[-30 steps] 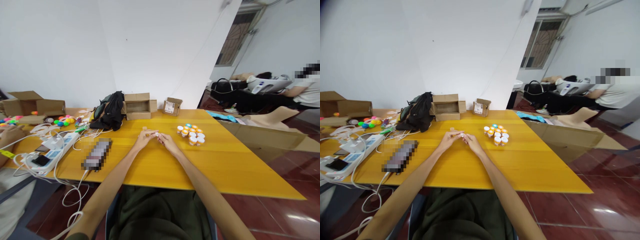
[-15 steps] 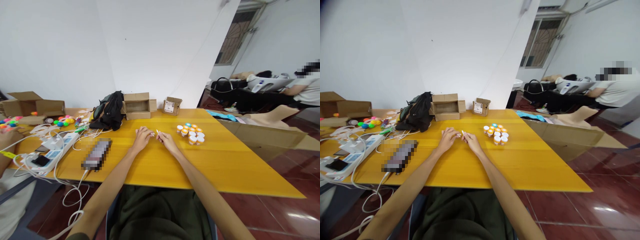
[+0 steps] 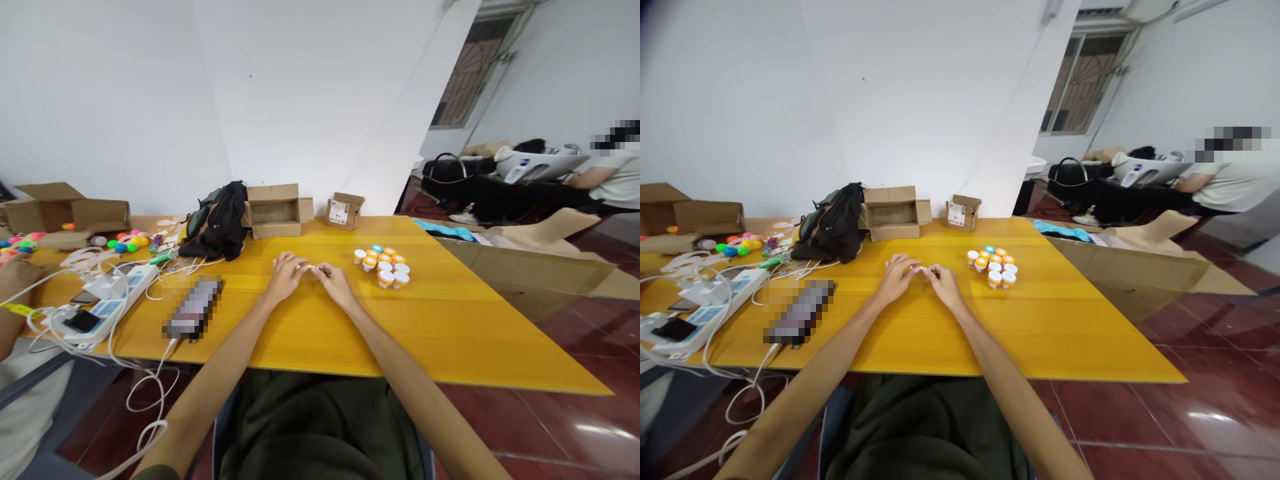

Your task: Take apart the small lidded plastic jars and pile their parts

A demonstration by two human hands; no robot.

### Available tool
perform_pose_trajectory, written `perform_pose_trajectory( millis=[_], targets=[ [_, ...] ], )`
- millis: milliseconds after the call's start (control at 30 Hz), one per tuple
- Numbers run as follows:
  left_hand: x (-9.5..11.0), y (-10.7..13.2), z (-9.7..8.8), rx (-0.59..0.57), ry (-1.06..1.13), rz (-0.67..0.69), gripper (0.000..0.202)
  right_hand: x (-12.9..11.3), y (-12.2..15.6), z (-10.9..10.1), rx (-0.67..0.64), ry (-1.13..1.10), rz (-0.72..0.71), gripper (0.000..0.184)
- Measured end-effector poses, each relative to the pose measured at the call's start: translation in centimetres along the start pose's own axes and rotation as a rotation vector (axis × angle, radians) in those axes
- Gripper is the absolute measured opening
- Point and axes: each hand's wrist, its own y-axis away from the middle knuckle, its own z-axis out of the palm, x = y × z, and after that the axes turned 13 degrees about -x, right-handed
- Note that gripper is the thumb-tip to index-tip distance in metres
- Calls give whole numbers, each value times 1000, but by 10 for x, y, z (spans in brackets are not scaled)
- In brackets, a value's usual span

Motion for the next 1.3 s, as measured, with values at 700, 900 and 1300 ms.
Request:
perform_pose_trajectory(
  millis=[700, 900, 1300],
  targets=[
    [-11, 4, 4, -20, -243, -67, 17, -10, 7, 7, 4, 663, 145, 19],
    [-10, 2, 4, -4, -186, -61, 16, -8, 7, 7, -16, 700, 133, 22],
    [-7, -1, 1, 16, -119, -114, 18, -10, 2, 12, -104, 781, 38, 20]
  ],
)
